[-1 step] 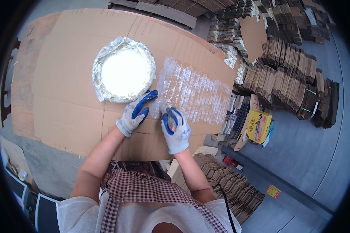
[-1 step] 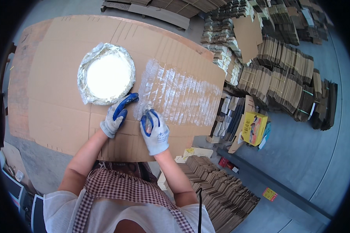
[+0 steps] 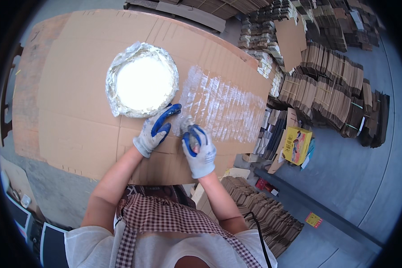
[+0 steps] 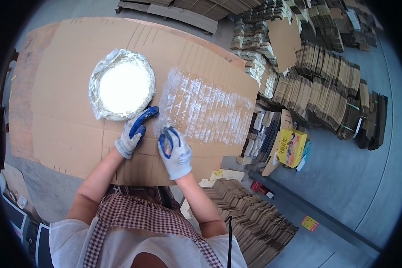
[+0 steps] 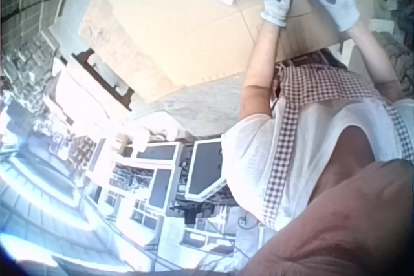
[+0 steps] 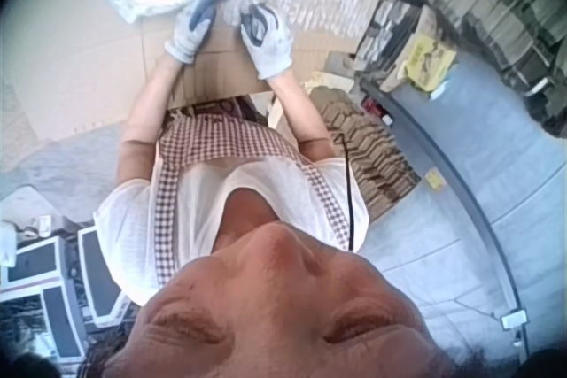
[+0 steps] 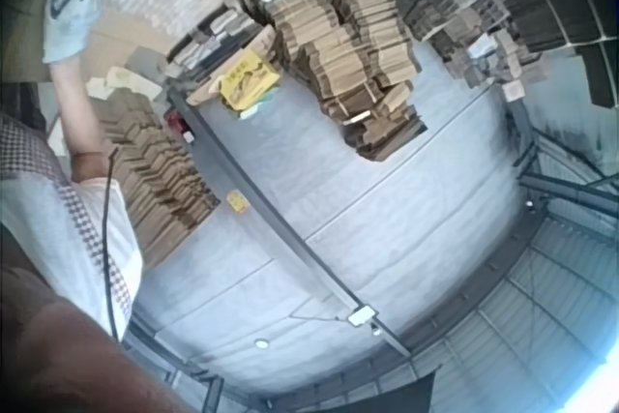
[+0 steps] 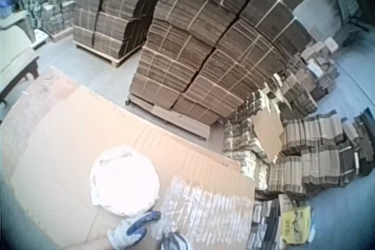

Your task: The person aligns a stack of flat cardboard sheets, then uses a brush to apply white glue from a container onto the surface of a single cardboard sheet. The person spreads the glue evenly across the sheet.

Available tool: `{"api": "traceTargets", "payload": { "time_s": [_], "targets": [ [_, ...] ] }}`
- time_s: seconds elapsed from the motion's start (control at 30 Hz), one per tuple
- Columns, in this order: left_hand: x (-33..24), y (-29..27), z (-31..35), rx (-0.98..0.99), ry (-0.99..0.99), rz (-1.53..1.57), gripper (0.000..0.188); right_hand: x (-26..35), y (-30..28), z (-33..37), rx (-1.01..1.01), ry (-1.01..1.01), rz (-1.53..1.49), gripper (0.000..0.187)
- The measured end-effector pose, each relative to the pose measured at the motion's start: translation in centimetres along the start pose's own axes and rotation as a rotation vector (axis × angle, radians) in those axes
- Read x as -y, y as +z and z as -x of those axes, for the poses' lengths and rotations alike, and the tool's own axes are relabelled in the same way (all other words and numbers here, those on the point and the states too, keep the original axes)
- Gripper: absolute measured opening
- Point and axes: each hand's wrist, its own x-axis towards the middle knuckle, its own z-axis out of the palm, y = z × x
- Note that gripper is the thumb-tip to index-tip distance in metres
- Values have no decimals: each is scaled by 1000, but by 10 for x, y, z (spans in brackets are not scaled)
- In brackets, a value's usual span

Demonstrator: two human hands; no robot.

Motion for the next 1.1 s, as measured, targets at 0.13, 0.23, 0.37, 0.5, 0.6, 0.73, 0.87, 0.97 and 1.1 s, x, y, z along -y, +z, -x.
{"api": "traceTargets", "payload": {
  "time_s": [0.13, 0.23, 0.37, 0.5, 0.6, 0.73, 0.87, 0.97, 1.1],
  "targets": [
    [-4, 0, 0, 4, -8, 19, 61, -18, 3, -9, -22, 68, -11, 47],
    [-6, 0, 0, 7, -4, -13, 61, -20, -3, -15, -96, 71, -29, 46],
    [-4, 0, -1, 1, -3, 20, 59, -23, -1, -28, -98, 59, -109, 43],
    [-8, -1, -3, 6, -9, 0, 58, -35, 6, -43, -158, 26, -46, 42],
    [-4, -1, 0, -1, -3, 1, 57, -23, 3, -57, -117, 0, -116, 44],
    [-9, 0, -2, 9, -23, -1, 55, -36, 2, -78, -109, 125, -76, 46],
    [-6, -1, -2, 2, -8, -2, 54, -29, 7, -75, -178, 51, -56, 43],
    [-7, -1, -2, 1, -15, -2, 55, -41, 12, -87, -198, 77, -56, 43],
    [-7, -3, -3, 2, -15, -11, 56, -28, 8, -88, -217, 108, -49, 43]
  ]
}}
